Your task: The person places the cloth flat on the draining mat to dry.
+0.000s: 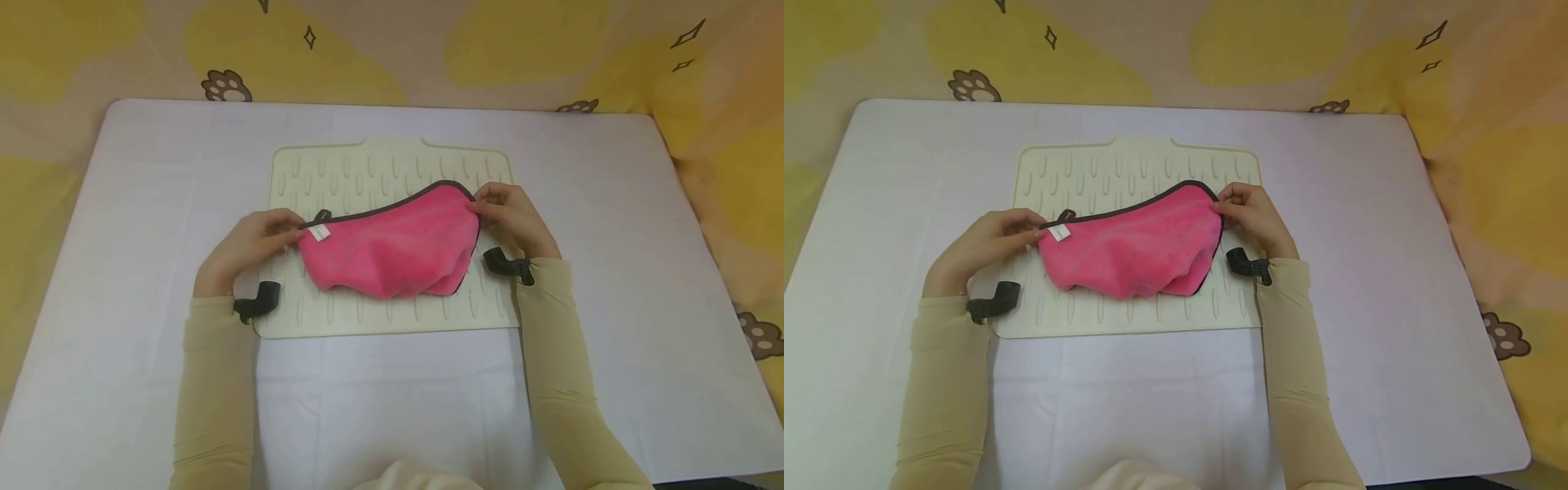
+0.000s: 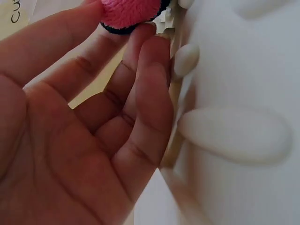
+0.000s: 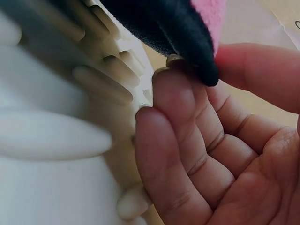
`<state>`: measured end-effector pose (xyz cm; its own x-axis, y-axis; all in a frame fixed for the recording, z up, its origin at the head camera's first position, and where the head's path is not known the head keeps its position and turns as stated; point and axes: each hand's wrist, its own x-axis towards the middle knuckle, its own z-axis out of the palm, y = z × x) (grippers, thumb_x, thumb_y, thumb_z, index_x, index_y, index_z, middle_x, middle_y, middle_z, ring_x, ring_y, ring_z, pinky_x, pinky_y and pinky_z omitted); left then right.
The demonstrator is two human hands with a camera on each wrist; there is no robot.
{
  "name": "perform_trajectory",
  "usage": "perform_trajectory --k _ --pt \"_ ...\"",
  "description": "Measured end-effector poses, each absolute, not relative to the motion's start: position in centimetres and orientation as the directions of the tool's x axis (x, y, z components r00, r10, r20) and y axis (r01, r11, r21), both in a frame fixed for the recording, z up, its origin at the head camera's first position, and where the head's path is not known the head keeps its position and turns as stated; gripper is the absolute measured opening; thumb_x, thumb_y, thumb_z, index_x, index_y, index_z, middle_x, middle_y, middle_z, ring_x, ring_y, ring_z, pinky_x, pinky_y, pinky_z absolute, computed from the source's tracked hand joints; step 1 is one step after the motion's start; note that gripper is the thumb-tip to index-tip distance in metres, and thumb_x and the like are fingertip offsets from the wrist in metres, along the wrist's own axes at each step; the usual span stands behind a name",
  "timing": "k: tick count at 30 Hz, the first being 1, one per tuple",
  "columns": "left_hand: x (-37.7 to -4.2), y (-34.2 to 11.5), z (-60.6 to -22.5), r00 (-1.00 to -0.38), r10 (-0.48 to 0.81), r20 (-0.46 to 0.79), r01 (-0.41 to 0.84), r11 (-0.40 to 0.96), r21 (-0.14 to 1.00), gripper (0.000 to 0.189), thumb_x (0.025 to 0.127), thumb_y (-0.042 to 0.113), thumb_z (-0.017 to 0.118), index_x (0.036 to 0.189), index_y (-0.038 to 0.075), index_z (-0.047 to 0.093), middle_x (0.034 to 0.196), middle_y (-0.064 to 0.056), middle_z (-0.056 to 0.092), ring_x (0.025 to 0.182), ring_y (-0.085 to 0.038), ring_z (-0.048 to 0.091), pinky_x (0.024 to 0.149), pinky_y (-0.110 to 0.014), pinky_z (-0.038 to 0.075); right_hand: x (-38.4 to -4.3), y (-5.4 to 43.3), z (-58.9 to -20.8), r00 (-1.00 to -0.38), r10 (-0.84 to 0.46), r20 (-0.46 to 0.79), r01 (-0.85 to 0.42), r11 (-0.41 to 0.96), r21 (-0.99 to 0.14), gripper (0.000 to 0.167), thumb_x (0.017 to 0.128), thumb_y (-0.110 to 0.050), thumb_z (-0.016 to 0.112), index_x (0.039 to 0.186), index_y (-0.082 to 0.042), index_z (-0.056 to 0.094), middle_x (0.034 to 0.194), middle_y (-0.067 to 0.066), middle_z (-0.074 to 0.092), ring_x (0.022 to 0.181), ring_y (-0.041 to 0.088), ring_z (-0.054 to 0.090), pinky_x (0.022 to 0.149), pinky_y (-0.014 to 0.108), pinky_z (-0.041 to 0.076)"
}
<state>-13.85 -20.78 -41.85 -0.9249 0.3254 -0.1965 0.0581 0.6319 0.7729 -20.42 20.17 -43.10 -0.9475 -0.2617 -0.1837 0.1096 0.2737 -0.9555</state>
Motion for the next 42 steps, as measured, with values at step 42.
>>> perform_trajectory --k 42 --pt "-14.1 -20.8 -42.3 -0.942 0.022 -0.334 -0.286 0.464 0.838 0.04 0.083 0.027 0.073 0.107 -0.001 0.06 0.071 0.006 0.064 0.066 -0.009 0.059 0.068 -0.022 0.044 -20.4 19.6 -43.0 -0.946 -0.253 -0.2 0.087 0.396 -0.914 0.018 0.086 -0.018 0.07 0.09 -0.001 0.065 0.066 -0.002 0.061 0.058 0.009 0.052 0.057 0.021 0.044"
